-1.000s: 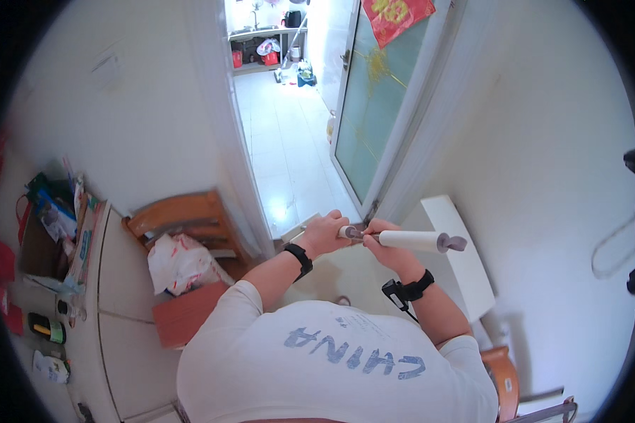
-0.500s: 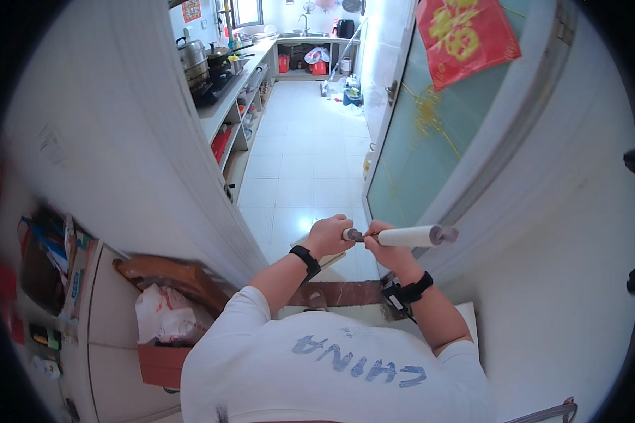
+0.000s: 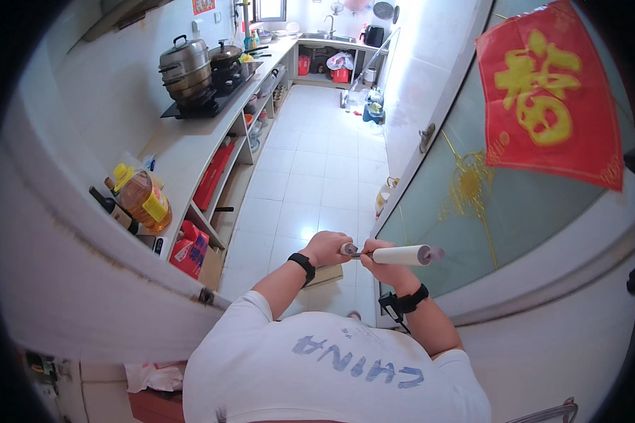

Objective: The person assembles a mop by connecting the handle sections and attaching the mop head. They then pick up a plastic bag, rinse it in the sink, and place it on the floor. The person continues to adjust the mop components and briefly handles a small white object before walking away.

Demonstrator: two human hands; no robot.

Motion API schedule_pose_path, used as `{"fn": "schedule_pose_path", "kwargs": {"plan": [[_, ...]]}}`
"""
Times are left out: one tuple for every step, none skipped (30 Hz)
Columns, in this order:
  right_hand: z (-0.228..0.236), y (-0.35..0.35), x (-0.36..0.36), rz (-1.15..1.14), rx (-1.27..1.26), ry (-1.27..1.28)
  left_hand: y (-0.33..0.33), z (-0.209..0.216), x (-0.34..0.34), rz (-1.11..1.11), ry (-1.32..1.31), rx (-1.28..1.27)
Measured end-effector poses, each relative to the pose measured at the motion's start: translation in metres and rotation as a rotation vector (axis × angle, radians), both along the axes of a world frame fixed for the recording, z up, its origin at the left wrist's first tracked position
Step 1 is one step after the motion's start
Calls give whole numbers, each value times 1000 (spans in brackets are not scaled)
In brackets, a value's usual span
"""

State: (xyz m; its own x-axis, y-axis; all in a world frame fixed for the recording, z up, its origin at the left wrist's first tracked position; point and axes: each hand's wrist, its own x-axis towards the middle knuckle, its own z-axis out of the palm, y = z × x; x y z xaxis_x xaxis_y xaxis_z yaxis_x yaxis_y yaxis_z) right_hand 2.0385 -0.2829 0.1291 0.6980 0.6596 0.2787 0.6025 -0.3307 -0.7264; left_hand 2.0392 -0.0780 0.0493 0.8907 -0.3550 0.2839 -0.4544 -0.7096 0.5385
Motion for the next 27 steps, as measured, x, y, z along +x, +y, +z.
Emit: {"fn": "schedule_pose_path", "kwargs": {"plan": [[0, 3, 17, 2, 0, -1, 5, -2, 16, 6, 2, 6], [-2, 6, 35, 8, 2, -3, 8, -3, 32, 9, 2, 10], [-3, 9, 54, 12, 9, 15, 13, -3, 51, 15, 11, 14], [-5, 13, 75, 23, 17, -2, 17, -3, 69, 21, 28, 17], [-7, 17, 98, 30, 29, 4, 23, -2, 90, 30, 7, 26], [-11, 18, 118, 34, 40, 17, 29, -2, 111, 35, 1, 32], [-14, 20, 139, 76, 65, 1, 32, -1, 130, 42, 3, 39], [-12, 26, 164, 120, 95, -26, 38, 2, 149, 63, 10, 44], [-9, 35, 189, 140, 115, -22, 46, 6, 172, 80, -18, 45], [-7, 39, 212, 159, 131, -85, 54, 8, 194, 94, -36, 42], [-6, 45, 233, 167, 127, -76, 59, 5, 210, 107, -46, 17], [-4, 54, 256, 168, 123, -58, 69, 3, 230, 133, -69, 24], [-3, 62, 277, 179, 135, -32, 83, 2, 248, 128, -66, 47], [1, 66, 299, 209, 109, -122, 104, 0, 264, 195, -151, -39], [3, 64, 318, 141, 110, -34, 137, 2, 283, 443, -138, -51], [9, 59, 340, 86, 133, 52, 178, 7, 292, 570, 50, -289], [14, 58, 366, -3, 137, 179, 214, 8, 298, 603, -26, -396], [17, 62, 392, -15, 206, 173, 243, 9, 308, 668, -58, -496], [17, 69, 415, -106, 222, 243, 266, 7, 321, 760, -29, -588], [14, 79, 437, -146, 225, 231, 283, 1, 340, 769, -43, -635], [3, 92, 456, -161, 227, 227, 297, -12, 362, 775, -53, -685], [-1, 107, 474, -168, 183, 225, 312, -16, 384, 742, -108, -738], [-9, 123, 491, -135, 177, 211, 325, -25, 405, 808, -91, -652], [-16, 139, 506, -166, 91, 181, 337, -31, 431, 837, -113, -576], [-23, 156, 523, -151, 34, 138, 348, -37, 457, 885, -103, -506], [-24, 167, 543, -154, -37, 137, 360, -39, 479, 873, -34, -500], [-27, 173, 561, -147, -67, 76, 370, -44, 499, 852, -64, -487]]}}
